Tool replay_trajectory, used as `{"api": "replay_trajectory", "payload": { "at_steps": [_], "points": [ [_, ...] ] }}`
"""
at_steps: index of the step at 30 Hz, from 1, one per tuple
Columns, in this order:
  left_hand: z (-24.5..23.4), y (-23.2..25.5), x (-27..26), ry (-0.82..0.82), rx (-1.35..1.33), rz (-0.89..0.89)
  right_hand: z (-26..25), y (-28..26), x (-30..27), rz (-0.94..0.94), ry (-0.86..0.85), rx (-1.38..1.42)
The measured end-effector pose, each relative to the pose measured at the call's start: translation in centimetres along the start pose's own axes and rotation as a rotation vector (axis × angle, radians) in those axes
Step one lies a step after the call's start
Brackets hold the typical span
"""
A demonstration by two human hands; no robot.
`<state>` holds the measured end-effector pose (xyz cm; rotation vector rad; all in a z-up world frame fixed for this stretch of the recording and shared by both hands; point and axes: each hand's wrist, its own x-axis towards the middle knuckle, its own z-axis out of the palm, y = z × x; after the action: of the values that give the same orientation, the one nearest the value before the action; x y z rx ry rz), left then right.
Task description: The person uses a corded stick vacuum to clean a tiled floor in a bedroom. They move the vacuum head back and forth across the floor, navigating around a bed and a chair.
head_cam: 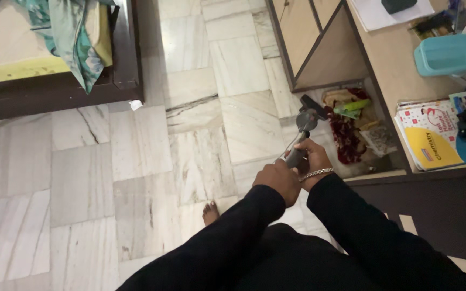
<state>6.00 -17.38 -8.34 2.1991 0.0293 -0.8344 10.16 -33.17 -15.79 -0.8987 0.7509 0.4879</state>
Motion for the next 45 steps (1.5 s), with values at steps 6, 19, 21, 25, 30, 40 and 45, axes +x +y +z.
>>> {"api": "replay_trajectory", "payload": {
  "at_steps": [6, 19, 21, 25, 30, 40, 45],
  "points": [
    [0.2, -1.0, 3.9, 0.095, -0.014, 0.01, 0.7, -1.0, 1.7, 0.024, 0.129, 0.164],
    [-4.6, -9.1, 10.4, -0.069, -0.258, 0.089, 3.9, -1.8, 3.6, -1.038, -0.135, -1.398],
    [-5.5, -10.6, 10.2, -0.137, -0.413, 0.032, 5.1, -2.3, 2.3, -0.899, -0.344, -1.417],
    [-8.2, -12.4, 8.2, -0.234, -0.493, 0.057, 8.3, -1.5, 0.6, -1.031, -0.423, -1.742],
    [-13.8, -14.3, 5.5, -0.283, -0.607, 0.06, 11.5, 1.5, 1.2, -1.237, -0.467, -1.554],
    [-15.2, -16.9, 6.3, 0.009, -1.112, -0.011, 14.5, 0.5, 3.8, -1.305, -0.432, -1.726],
    [-13.6, -16.9, 9.7, 0.068, -1.268, -0.036, 13.6, -0.7, 6.2, -1.317, -0.359, -1.749]
  ]
}}
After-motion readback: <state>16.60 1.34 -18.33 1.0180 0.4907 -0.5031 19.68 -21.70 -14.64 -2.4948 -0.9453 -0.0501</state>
